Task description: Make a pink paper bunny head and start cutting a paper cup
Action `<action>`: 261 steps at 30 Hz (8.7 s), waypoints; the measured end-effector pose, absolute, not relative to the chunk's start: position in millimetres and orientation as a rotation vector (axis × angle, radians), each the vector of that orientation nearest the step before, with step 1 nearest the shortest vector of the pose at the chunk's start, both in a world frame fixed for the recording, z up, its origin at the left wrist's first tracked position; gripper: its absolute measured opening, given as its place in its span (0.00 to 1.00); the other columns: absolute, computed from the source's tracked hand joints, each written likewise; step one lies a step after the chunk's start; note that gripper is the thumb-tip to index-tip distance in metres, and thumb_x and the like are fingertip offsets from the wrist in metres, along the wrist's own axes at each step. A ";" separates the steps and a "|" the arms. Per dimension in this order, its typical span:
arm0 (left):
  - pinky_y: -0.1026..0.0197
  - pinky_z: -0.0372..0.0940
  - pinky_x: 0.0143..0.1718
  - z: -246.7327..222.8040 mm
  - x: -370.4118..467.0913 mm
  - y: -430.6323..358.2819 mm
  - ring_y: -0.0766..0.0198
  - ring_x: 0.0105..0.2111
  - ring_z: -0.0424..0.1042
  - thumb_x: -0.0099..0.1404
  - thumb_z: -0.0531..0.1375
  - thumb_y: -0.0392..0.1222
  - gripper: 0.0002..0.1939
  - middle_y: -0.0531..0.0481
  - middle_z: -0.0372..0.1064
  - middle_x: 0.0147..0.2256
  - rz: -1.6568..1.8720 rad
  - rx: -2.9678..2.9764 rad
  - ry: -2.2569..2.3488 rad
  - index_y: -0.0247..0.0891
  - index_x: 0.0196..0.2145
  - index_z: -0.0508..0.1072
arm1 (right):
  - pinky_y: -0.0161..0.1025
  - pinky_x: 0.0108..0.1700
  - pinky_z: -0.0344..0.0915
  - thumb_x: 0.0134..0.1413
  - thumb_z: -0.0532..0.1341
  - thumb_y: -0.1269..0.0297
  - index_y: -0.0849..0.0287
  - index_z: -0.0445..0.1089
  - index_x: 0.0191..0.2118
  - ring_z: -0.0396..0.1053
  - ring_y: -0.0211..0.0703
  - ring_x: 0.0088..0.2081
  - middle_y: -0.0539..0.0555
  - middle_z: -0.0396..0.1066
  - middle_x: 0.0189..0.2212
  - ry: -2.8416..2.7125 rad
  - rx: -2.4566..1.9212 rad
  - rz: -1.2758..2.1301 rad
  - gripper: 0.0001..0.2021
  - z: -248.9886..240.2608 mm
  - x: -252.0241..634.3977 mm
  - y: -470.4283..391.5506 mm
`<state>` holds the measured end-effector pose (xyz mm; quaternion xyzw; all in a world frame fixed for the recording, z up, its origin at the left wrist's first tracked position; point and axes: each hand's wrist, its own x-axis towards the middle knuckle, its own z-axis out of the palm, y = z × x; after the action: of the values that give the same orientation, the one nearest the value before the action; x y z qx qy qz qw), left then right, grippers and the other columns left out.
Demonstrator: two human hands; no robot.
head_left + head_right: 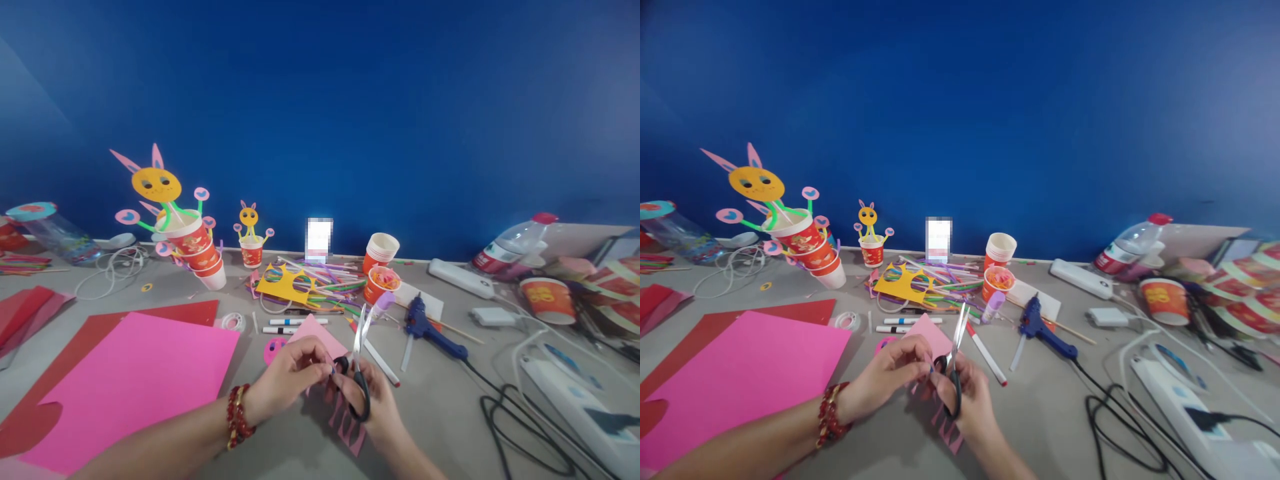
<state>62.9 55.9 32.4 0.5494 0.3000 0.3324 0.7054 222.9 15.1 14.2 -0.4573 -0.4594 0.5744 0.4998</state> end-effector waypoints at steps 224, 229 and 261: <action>0.63 0.59 0.34 30.9 57.6 90.7 0.60 0.35 0.72 0.63 0.55 0.39 0.06 0.51 0.74 0.33 0.283 2.438 1.045 0.40 0.33 0.73 | 0.36 0.25 0.44 0.47 0.62 0.57 0.56 0.68 0.35 0.76 0.52 0.33 0.55 0.78 0.29 -2.368 -2.181 0.263 0.10 31.9 254.7 -12.9; 0.63 0.61 0.31 17.5 74.3 97.2 0.59 0.32 0.73 0.64 0.58 0.43 0.07 0.50 0.74 0.31 0.248 2.485 1.007 0.39 0.34 0.73 | 0.36 0.25 0.41 0.46 0.62 0.58 0.55 0.66 0.33 0.75 0.50 0.31 0.52 0.77 0.27 -2.362 -2.105 0.306 0.09 30.3 259.2 -18.0; 0.57 0.64 0.40 17.1 -23.6 77.6 0.54 0.41 0.70 0.59 0.61 0.47 0.15 0.45 0.65 0.45 0.140 2.445 1.390 0.38 0.40 0.63 | 0.36 0.30 0.53 0.56 0.60 0.54 0.55 0.69 0.37 0.75 0.49 0.36 0.53 0.78 0.33 -2.477 -1.780 0.381 0.10 22.4 246.2 -19.3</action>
<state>-23.6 77.6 17.1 0.8568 0.4871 0.0489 0.1620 246.2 -19.3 22.4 -0.5787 -0.8054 0.1239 0.0340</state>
